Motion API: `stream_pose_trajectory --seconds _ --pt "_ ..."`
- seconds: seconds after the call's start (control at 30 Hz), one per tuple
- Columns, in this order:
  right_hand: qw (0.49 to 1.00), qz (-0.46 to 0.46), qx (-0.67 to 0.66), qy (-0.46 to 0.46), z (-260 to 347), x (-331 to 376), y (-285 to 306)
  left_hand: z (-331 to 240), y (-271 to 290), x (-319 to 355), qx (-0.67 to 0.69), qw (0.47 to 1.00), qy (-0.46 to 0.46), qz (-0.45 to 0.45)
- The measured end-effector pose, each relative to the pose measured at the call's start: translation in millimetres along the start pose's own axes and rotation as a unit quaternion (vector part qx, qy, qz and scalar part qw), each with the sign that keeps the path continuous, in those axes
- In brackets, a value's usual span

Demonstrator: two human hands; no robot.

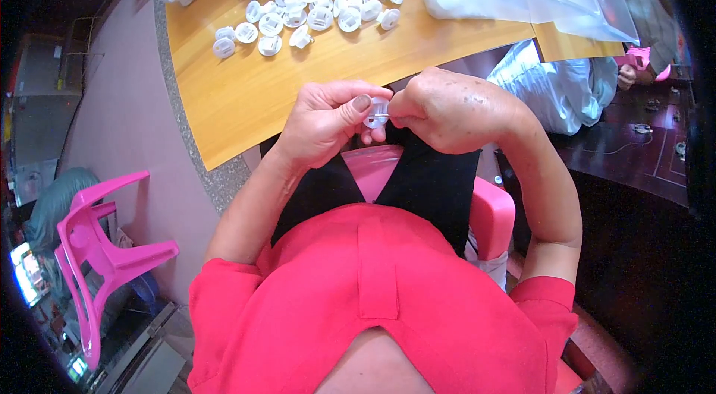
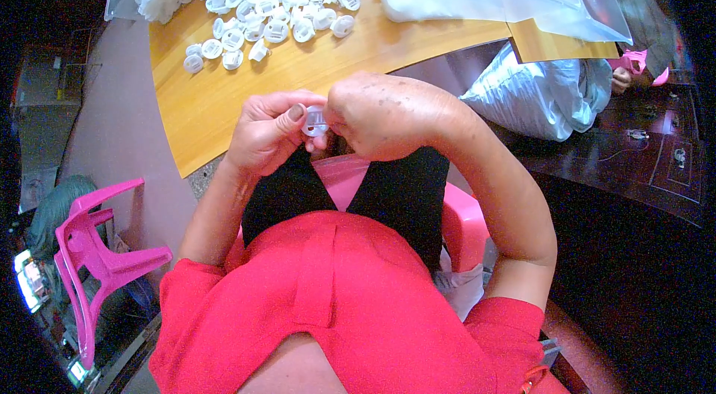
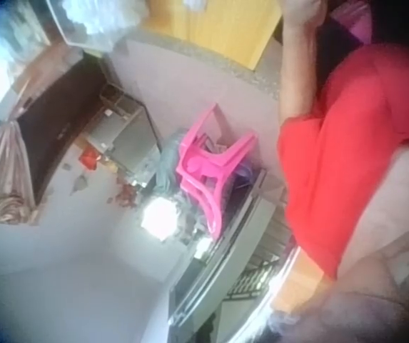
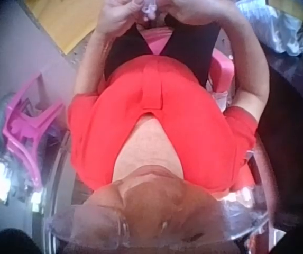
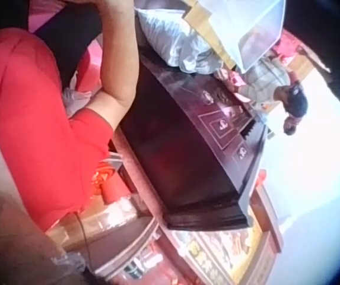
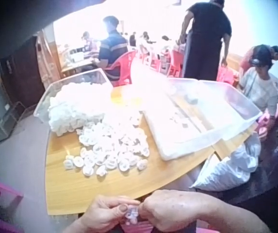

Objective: The person picks up a white plastic component and a metal tool, then uses the tool to press a small metal pin into the component. After finishing, the person places the assembled piece into a clear plastic bin and reaches for another component.

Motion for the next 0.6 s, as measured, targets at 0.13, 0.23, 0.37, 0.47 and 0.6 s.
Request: stream_pose_trajectory --seconds 0.13,0.23,0.37,0.47,0.6 --pt "1.000 -0.002 -0.008 0.013 0.2 0.7 -1.2 2.8 -2.0 0.3 0.017 1.000 0.007 0.010" --pt "0.999 -0.029 0.012 0.013 6.0 4.6 1.5 1.4 -2.4 0.5 0.028 1.000 0.008 0.007" --pt "0.992 -0.092 0.088 0.025 17.5 14.1 3.7 -5.5 -4.8 0.9 0.039 0.999 0.009 -0.001" --pt "0.983 -0.097 0.153 0.027 22.7 18.7 1.0 -8.6 -6.6 1.5 0.012 1.000 -0.005 0.015" --pt "0.980 -0.071 0.183 0.045 27.9 24.3 -9.2 0.0 -5.4 2.5 -0.007 1.000 0.016 0.009"
Point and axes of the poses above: each hand's wrist, its own x-axis away from the middle knuckle, its own y-axis out of the back of the hand, z = x × y, the point moved 9 cm from there along -x, towards the middle knuckle, and after that the axes turned 13 degrees about -z, right-handed, at the moved point
